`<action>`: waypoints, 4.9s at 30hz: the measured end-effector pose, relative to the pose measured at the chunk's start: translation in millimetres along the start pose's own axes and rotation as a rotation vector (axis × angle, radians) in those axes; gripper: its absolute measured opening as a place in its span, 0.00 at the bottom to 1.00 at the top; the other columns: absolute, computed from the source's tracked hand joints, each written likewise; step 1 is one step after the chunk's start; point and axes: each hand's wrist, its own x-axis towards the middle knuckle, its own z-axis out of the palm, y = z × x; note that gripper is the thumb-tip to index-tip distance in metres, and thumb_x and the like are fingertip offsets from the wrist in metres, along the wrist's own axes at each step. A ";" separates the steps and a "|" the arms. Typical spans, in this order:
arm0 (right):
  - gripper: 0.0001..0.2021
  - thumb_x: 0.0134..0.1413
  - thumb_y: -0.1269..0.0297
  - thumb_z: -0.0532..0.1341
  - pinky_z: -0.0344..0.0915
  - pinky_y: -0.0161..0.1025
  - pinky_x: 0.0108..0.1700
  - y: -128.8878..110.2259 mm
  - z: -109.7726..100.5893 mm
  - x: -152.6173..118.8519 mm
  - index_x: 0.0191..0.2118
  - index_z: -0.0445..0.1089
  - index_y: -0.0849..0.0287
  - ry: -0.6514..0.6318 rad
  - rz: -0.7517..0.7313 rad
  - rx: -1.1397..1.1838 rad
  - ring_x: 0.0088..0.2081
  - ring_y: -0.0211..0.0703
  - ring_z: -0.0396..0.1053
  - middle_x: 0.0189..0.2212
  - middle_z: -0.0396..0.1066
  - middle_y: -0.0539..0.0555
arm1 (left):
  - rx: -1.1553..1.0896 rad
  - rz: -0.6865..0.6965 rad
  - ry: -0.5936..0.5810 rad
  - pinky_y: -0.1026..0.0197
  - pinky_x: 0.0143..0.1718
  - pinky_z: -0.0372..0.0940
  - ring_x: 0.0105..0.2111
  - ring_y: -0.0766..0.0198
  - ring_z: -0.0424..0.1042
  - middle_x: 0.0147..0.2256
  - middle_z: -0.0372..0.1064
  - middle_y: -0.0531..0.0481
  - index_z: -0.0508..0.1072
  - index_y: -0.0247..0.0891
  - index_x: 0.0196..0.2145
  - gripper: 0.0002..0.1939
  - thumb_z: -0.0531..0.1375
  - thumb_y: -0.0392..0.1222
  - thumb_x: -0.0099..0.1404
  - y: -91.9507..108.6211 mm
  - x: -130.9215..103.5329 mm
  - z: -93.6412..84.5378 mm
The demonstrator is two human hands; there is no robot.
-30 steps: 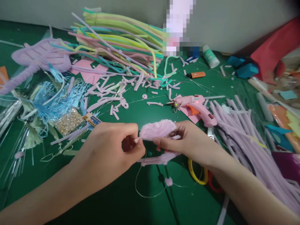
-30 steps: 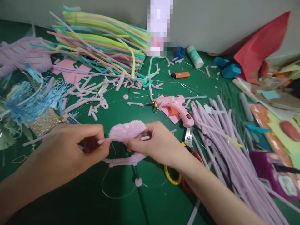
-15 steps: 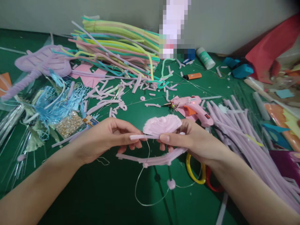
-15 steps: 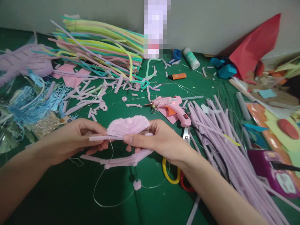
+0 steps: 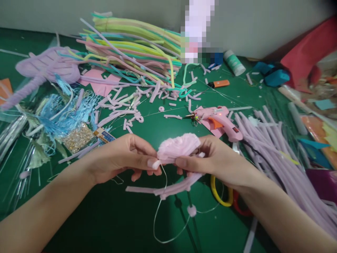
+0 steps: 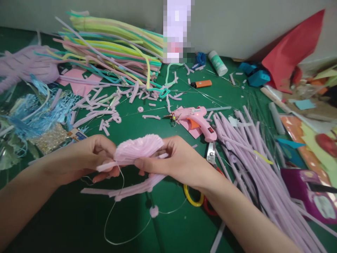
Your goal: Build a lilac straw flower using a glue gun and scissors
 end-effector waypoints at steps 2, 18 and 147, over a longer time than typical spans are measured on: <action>0.09 0.42 0.62 0.74 0.69 0.30 0.31 -0.3 0.7 0.0 0.32 0.80 0.58 0.004 0.014 -0.023 0.30 0.38 0.76 0.28 0.80 0.50 | 0.031 -0.007 0.013 0.76 0.16 0.60 0.18 0.74 0.64 0.22 0.74 0.51 0.83 0.40 0.23 0.06 0.73 0.43 0.51 1.4 -2.5 1.2; 0.09 0.42 0.60 0.73 0.67 0.32 0.30 1.4 3.6 1.7 0.30 0.80 0.57 0.090 0.009 -0.113 0.29 0.39 0.74 0.28 0.79 0.49 | 0.321 0.060 0.164 0.68 0.29 0.68 0.34 0.62 0.73 0.35 0.74 0.50 0.76 0.40 0.37 0.14 0.69 0.46 0.54 6.6 -5.7 11.0; 0.20 0.40 0.57 0.63 0.46 0.37 0.21 37.0 -27.2 -13.8 0.18 0.47 0.50 1.162 -0.417 -1.141 0.17 0.35 0.48 0.13 0.49 0.43 | 0.295 0.164 0.387 0.71 0.19 0.61 0.23 0.67 0.72 0.26 0.74 0.57 0.65 0.42 0.35 0.18 0.70 0.48 0.54 -11.0 8.9 22.1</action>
